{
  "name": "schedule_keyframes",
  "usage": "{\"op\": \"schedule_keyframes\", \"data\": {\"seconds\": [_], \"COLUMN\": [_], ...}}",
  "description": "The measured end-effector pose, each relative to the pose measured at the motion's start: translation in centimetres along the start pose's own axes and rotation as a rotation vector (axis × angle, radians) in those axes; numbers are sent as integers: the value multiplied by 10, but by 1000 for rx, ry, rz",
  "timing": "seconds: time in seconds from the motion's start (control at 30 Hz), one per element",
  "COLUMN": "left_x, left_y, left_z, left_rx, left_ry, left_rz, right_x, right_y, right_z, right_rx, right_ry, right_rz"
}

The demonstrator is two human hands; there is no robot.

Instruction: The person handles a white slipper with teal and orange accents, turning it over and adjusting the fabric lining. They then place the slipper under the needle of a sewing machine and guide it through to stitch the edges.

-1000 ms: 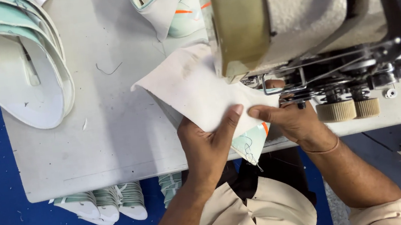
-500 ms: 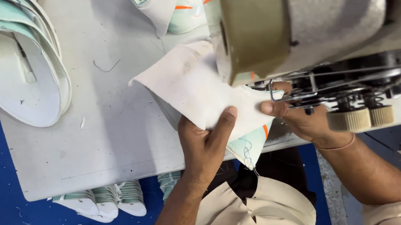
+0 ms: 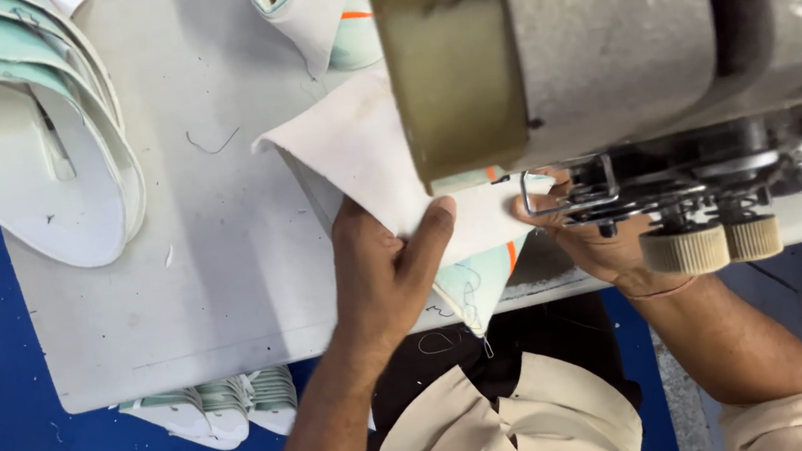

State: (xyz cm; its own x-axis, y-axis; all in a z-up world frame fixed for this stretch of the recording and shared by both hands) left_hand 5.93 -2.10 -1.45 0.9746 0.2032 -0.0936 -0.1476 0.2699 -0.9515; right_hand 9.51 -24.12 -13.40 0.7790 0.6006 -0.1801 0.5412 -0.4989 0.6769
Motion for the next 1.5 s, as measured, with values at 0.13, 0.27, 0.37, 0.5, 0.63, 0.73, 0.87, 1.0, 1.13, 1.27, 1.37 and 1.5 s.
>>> {"op": "schedule_keyframes", "data": {"seconds": [0.13,0.27,0.37,0.5,0.63,0.73,0.87,1.0,1.13,1.27,1.37,1.5], "left_x": [11,26,39,51,61,60,37,12,8,4,9,13], "left_y": [-14,-22,-16,-25,-21,-14,-40,-52,-54,-30,-39,-14], "left_z": [17,19,25,35,39,41,49,37,47,33,35,32], "left_rx": [158,169,101,66,-17,-164,-263,-211,239,-252,-90,-252], "left_ry": [29,152,213,277,392,419,292,97,48,174,199,197], "left_rz": [-132,-218,-137,-70,3,144,170,173,300,148,103,192], "right_x": [4,7,6,-4,-10,-6,0,1,-7,-15,-19,-4], "right_y": [1,13,16,-4,-15,-7,7,7,2,18,9,2], "right_z": [-25,-54,-80,-87,-102,-127,-133,-111,-106,-103,-92,-87], "right_rx": [-197,-206,-291,-182,-81,-55,-108,-135,-495,-542,-473,-539], "right_ry": [-236,-164,-220,-276,-260,-298,-311,-323,-250,-127,-213,-173], "right_rz": [-150,-87,-126,-6,122,162,234,170,98,93,-16,-52]}}
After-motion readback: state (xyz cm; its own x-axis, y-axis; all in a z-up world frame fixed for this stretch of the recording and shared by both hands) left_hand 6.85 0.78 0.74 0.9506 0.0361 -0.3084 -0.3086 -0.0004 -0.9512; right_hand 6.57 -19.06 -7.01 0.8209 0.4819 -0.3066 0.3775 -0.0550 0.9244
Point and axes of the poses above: each hand's wrist, its own x-axis towards the middle knuckle, its own z-axis out of the back of the hand, y = z × x, the point moved 6 cm from there along x, towards the middle knuckle, and after that the axes turned 3 degrees about z, right-handed, at the moved point
